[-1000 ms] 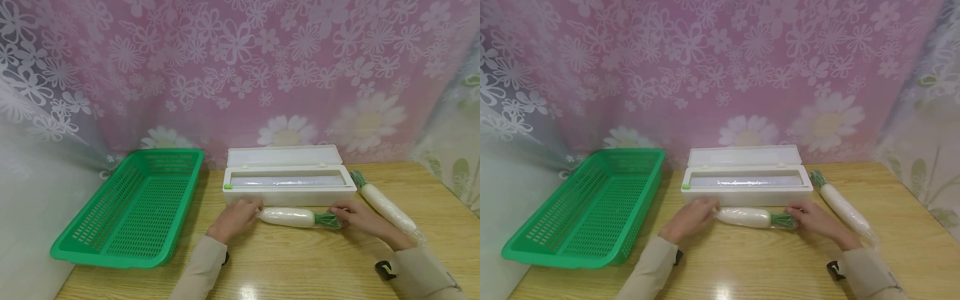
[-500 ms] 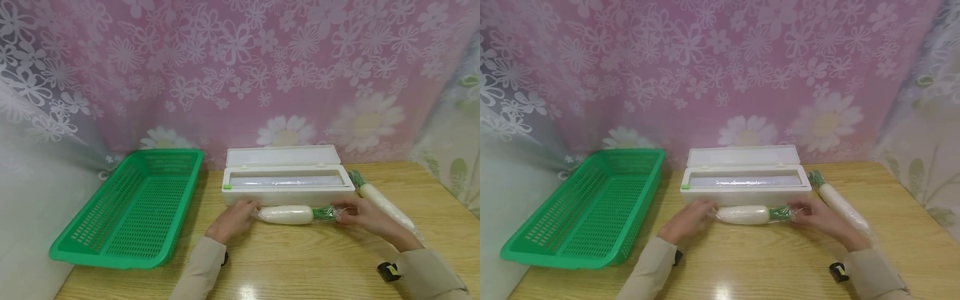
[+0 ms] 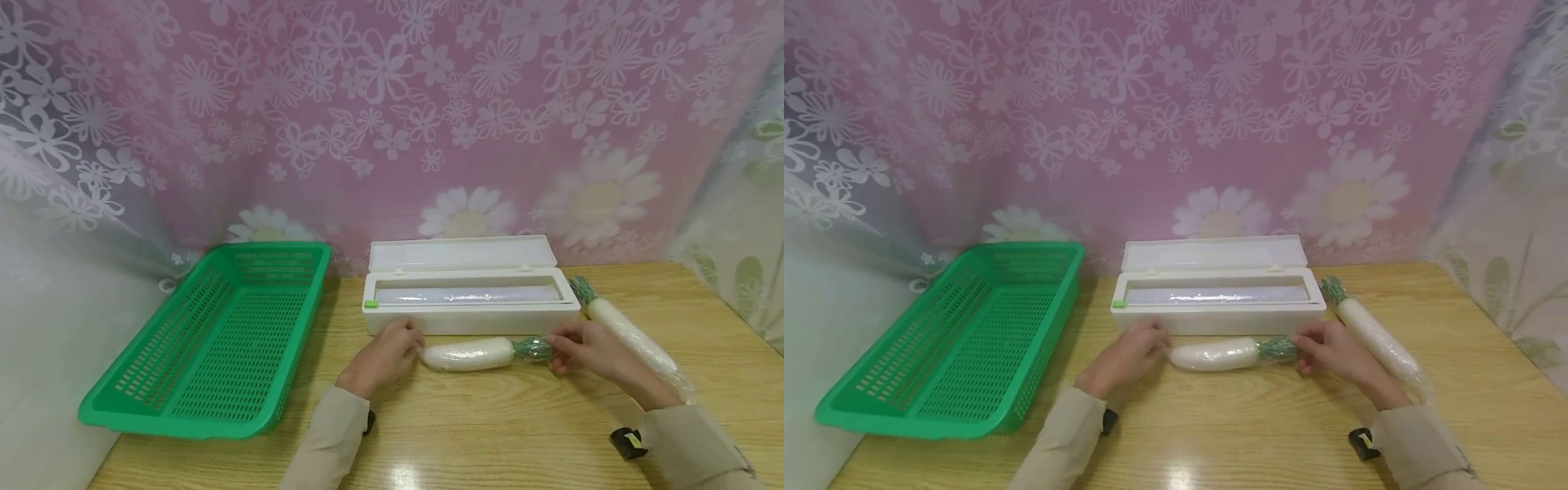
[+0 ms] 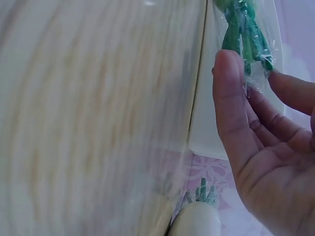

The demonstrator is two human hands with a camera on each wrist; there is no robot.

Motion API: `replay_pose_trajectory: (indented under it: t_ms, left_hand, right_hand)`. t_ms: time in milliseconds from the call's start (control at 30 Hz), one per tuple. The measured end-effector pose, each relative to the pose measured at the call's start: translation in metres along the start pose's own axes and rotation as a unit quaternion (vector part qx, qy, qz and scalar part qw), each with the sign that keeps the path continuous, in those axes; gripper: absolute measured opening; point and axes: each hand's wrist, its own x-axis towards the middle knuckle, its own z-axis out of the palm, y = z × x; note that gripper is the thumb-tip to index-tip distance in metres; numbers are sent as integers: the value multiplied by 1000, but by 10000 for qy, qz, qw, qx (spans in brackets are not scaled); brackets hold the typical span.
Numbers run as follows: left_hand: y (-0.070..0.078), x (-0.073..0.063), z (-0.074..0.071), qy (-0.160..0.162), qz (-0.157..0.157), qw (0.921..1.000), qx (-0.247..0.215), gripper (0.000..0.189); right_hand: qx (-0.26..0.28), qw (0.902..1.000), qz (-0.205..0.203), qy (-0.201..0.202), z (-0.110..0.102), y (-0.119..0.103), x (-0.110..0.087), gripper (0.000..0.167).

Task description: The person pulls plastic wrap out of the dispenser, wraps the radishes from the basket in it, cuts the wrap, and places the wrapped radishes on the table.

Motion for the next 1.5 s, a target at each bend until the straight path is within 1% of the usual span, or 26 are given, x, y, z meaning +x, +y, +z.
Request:
replay_pose_trajectory:
  t_ms: [67, 167, 233, 300, 367, 433, 533, 633, 700, 767, 800, 833, 867, 900, 933, 1000, 1033, 1067, 1100, 1167, 1233, 1300, 1400, 1500]
  left_hand:
    - [1, 1, 0, 46, -70, 10000, -26, 19]
    - [5, 3, 2, 354, -199, 9991, 81, 21]
    - [7, 5, 4, 657, -274, 9969, 329, 19]
    - [10, 7, 7, 919, -328, 9928, 700, 16]
    - [12, 8, 10, 1165, -332, 9850, 1227, 14]
    - [15, 10, 13, 1365, -336, 9746, 1744, 18]
    - [19, 10, 15, 1545, -445, 9590, 2332, 19]
    - [23, 10, 15, 1584, -631, 9448, 2798, 12]
    - [25, 10, 15, 1636, -752, 9351, 3053, 12]
    - [26, 11, 14, 1760, -836, 9290, 3145, 15]
    - [25, 11, 14, 1822, -865, 9277, 3141, 16]
    - [25, 11, 13, 1834, -881, 9297, 3069, 17]
    - [25, 11, 13, 1798, -876, 9341, 2956, 18]
    - [24, 11, 12, 1716, -878, 9416, 2760, 19]
    - [23, 11, 12, 1600, -871, 9516, 2474, 19]
    - [21, 11, 10, 1262, -848, 9726, 1758, 20]
    - [21, 11, 10, 1078, -844, 9812, 1358, 22]
    - [20, 11, 9, 932, -825, 9871, 1008, 24]
    - [20, 11, 9, 801, -836, 9913, 624, 25]
    - [19, 12, 8, 581, -860, 9946, 15, 28]
    - [20, 13, 8, 395, -957, 9939, -367, 30]
    - [23, 15, 8, 260, -1108, 9915, -632, 26]
    - [27, 15, 10, 86, -1420, 9867, -790, 16]
    - [29, 14, 11, -15, -1631, 9832, -823, 25]
  right_hand:
    - [35, 10000, 65, -56, 0, -1, 0, 24]
    - [139, 9995, 195, -191, 0, -1, 1, 26]
    - [167, 9991, 286, -280, 0, 0, 2, 28]
    - [165, 9985, 368, -370, 0, 0, 3, 30]
    - [149, 9980, 415, -461, -1, 0, 4, 31]
    - [155, 9975, 453, -512, -1, -1, 4, 32]
    - [167, 9972, 476, -552, -1, -2, 4, 32]
    - [190, 9970, 524, -544, 0, -3, 5, 30]
    - [200, 9968, 558, -540, 0, -4, 6, 30]
    - [212, 9966, 579, -538, 0, -3, 7, 29]
    - [219, 9965, 583, -549, 0, -3, 7, 29]
    - [228, 9965, 582, -552, 0, -3, 7, 29]
    - [237, 9965, 585, -552, 0, -2, 8, 29]
    - [249, 9965, 579, -554, 0, -2, 8, 29]
    - [262, 9963, 589, -563, -1, -1, 8, 29]
    - [313, 9961, 575, -594, -1, -1, 7, 30]
    - [339, 9959, 582, -608, -1, -1, 8, 30]
    - [363, 9957, 580, -629, -1, -1, 8, 30]
    - [382, 9955, 573, -651, -1, -1, 8, 31]
    - [411, 9952, 563, -687, 0, -2, 8, 30]
    - [404, 9953, 575, -665, 0, -2, 9, 30]
    - [387, 9956, 596, -609, 0, -2, 8, 29]
    - [386, 9961, 601, -519, -1, -2, 7, 30]
    - [422, 9966, 501, -494, -1, -3, 7, 29]
